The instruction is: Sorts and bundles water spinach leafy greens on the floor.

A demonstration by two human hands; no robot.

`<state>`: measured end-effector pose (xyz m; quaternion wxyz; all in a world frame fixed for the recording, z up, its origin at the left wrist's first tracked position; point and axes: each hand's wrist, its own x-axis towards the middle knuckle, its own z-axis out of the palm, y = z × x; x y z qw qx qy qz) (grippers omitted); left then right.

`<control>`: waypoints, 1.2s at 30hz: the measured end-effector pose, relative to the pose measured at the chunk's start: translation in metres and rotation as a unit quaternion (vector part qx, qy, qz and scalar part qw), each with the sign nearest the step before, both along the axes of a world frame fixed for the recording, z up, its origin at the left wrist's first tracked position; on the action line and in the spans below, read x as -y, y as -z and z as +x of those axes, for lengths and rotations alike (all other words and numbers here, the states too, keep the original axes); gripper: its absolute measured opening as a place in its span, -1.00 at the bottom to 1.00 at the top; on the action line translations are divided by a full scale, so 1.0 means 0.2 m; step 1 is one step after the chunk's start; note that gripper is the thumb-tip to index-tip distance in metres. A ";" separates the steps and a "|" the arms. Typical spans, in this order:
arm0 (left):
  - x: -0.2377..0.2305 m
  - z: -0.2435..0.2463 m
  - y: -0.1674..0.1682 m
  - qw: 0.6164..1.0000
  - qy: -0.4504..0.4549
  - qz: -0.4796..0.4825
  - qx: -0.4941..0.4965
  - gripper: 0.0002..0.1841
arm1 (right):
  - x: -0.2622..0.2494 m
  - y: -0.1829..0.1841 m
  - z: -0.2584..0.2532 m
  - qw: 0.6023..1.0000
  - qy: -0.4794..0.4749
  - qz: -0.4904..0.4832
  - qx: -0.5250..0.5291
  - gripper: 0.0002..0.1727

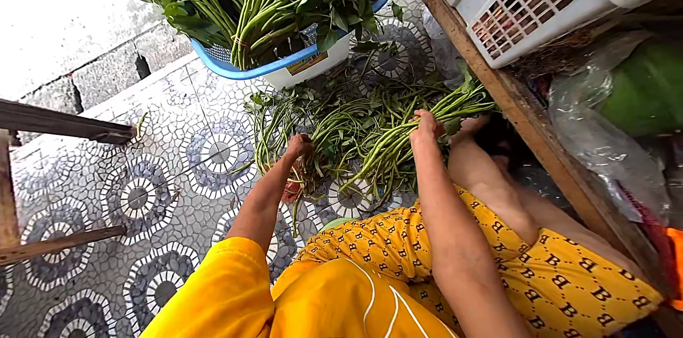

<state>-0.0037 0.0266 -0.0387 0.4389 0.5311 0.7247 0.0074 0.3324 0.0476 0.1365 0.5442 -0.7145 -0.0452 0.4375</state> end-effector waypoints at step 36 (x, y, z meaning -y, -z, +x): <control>-0.15 0.21 -0.44 0.995 0.020 0.096 -0.007 -0.58 | 0.04 0.35 -0.59 0.976 -0.117 0.029 -0.184 -0.63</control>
